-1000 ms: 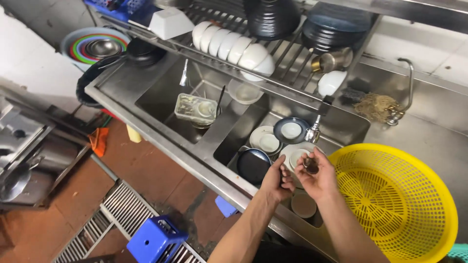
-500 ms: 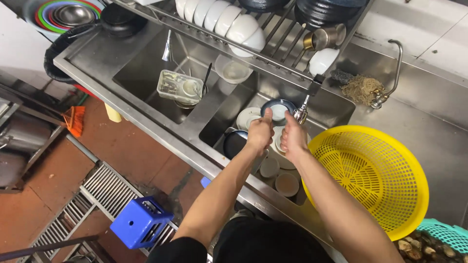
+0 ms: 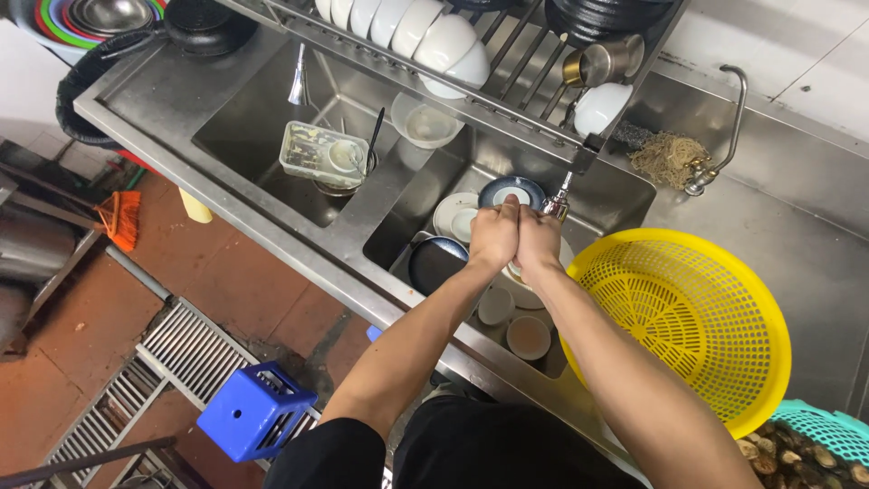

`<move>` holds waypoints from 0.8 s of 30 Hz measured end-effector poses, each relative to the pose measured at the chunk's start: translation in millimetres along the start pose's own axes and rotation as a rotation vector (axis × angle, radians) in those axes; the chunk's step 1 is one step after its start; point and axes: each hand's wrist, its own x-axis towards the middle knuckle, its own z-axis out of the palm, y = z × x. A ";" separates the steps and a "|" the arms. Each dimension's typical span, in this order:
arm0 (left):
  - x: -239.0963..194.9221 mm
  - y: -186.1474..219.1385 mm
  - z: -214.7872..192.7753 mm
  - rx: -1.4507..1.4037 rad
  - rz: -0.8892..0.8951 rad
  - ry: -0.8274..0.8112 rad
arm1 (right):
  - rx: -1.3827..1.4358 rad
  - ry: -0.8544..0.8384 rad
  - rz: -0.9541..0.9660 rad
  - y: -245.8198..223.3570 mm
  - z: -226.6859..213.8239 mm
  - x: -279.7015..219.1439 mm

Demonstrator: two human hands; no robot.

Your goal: The person moves a basket of dried mushrooms to a sink area and begins cleaning them. They pick up individual mushrooms, rinse them under running water, and place them into a yellow colander.

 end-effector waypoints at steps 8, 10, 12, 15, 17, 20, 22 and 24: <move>48.1 -34.8 25.8 -0.004 0.071 0.002 | 0.101 -0.015 0.079 -10.5 -0.6 -6.9; 40.9 -25.0 28.4 0.011 0.106 -0.003 | 0.149 -0.039 0.116 -10.6 -0.3 -14.2; 20.6 -0.7 25.6 0.070 0.172 0.008 | 0.248 -0.097 0.194 -10.4 5.0 -23.8; 8.0 11.7 18.3 0.298 0.295 0.030 | 0.355 -0.155 0.269 -9.9 -3.7 -27.6; -2.3 13.8 11.7 0.402 0.346 0.048 | 0.417 -0.172 0.306 -12.9 -5.5 -31.2; 15.5 -9.6 18.6 0.531 0.447 0.071 | 0.537 -0.207 0.376 -16.2 -16.7 -32.4; 38.5 -33.2 26.4 0.559 0.493 0.077 | 0.597 -0.228 0.415 -16.1 -22.5 -34.3; 64.5 -52.4 30.7 0.028 0.466 0.026 | 0.706 -0.292 0.495 -17.5 -22.5 -36.0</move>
